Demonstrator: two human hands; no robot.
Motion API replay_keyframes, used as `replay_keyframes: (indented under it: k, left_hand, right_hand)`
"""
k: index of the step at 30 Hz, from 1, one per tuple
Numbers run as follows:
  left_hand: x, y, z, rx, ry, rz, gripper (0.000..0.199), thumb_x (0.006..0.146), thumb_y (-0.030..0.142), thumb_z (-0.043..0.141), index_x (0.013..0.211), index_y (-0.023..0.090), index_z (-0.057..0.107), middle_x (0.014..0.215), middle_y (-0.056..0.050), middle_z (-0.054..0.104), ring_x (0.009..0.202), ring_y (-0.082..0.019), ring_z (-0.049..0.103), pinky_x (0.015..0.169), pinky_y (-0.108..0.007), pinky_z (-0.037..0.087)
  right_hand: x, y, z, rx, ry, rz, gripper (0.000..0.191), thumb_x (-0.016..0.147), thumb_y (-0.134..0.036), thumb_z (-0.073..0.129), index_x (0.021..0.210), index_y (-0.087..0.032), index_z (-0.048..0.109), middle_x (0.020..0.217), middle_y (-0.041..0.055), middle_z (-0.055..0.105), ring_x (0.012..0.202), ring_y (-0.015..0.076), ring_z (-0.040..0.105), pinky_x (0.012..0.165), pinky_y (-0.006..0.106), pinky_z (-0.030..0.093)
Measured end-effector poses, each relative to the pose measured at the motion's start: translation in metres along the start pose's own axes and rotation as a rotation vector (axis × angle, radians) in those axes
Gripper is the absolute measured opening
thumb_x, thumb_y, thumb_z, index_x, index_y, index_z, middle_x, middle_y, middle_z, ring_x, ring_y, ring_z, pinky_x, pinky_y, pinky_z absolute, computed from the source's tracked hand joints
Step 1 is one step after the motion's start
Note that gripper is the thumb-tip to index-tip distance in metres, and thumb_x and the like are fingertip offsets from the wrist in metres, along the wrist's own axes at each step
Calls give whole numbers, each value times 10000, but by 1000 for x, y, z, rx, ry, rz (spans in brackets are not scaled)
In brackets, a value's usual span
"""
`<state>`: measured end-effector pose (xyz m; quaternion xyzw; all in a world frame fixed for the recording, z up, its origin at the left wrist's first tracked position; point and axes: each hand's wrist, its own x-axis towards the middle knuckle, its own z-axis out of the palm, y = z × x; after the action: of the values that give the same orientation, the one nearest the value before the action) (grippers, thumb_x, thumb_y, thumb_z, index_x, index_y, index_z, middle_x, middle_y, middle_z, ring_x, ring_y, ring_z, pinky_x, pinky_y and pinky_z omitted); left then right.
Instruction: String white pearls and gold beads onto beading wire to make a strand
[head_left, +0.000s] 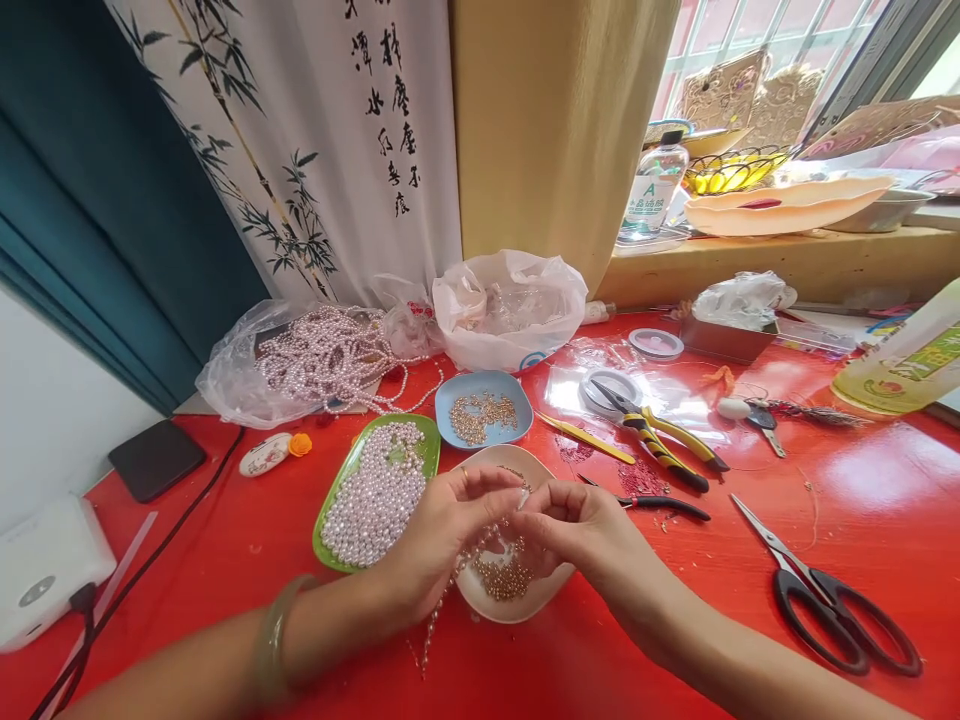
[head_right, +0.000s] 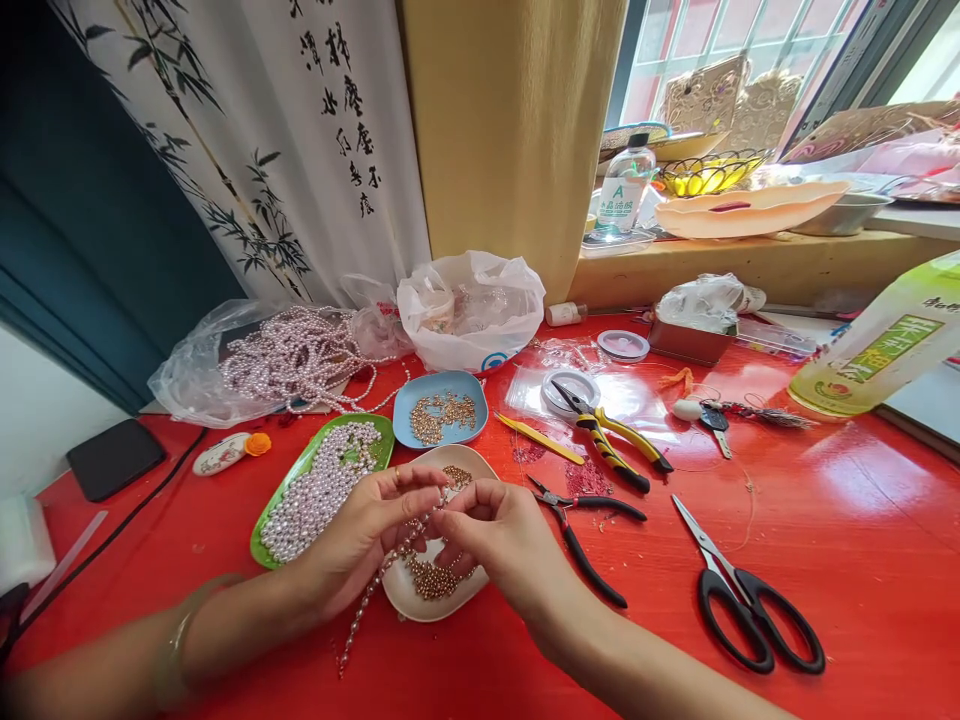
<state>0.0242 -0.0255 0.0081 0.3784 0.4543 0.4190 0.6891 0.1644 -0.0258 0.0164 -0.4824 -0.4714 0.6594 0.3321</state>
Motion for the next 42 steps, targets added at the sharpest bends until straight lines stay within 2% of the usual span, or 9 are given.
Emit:
replay_keyframes:
  k: [2,5,11,21,26,35,38,42]
  left_hand:
    - [-1,1,0,81,6,22,216,596,232,695,753,151,570,722,7,550,610,-97,522,516,-203,398]
    - [-1,2,1,143,20,43,182,607,251,683,683,132,569,668,0,545,585,-99,522,487,-195,392]
    - [0,-1,-1,191,68,66,244,637,294,653,800,113,651,786,-81,622,640,-137,554,490,-209,413]
    - [-2,-4,2,175,165,162,160,598,264,681,703,144,691,765,-32,610,502,-74,499,445,-195,428]
    - [-3,-6,2,150,142,176,99,616,237,668,666,153,686,730,-14,599,495,-66,496,456,-186,426]
    - [-3,-7,1,180,123,194,134,654,257,639,703,134,658,737,-39,605,581,-104,524,520,-203,445]
    - [-2,-6,0,181,90,199,127,665,255,628,705,135,647,729,-40,608,630,-121,536,538,-206,447]
    - [1,-5,-4,210,68,205,168,680,281,614,760,137,647,766,-43,605,558,-93,509,516,-211,439]
  right_hand:
    - [0,0,-1,-19,-6,-11,157,648,-242,611,569,-154,508,449,-42,550,414,62,500,435,177,398]
    - [1,1,-2,-55,-19,-34,126,654,-227,605,596,-149,525,456,-48,545,416,57,488,433,171,395]
    - [1,6,0,-194,-11,-180,88,719,-181,518,671,-160,589,540,-25,571,481,74,525,464,182,426]
    - [-2,11,2,-311,-15,-285,139,770,-196,464,690,-156,571,552,-13,558,506,90,526,470,194,439]
    - [-3,18,1,-412,4,-406,140,791,-196,439,695,-166,535,588,0,556,530,99,516,479,206,436]
    - [1,23,2,-640,49,-642,157,806,-174,401,733,-182,539,632,18,598,544,116,522,502,237,432]
    - [3,20,-2,-678,33,-656,160,788,-171,409,746,-175,563,623,21,603,533,116,517,500,242,427]
    - [7,9,-17,-671,27,-547,163,715,-137,423,674,-165,579,556,5,572,487,108,488,466,237,403]
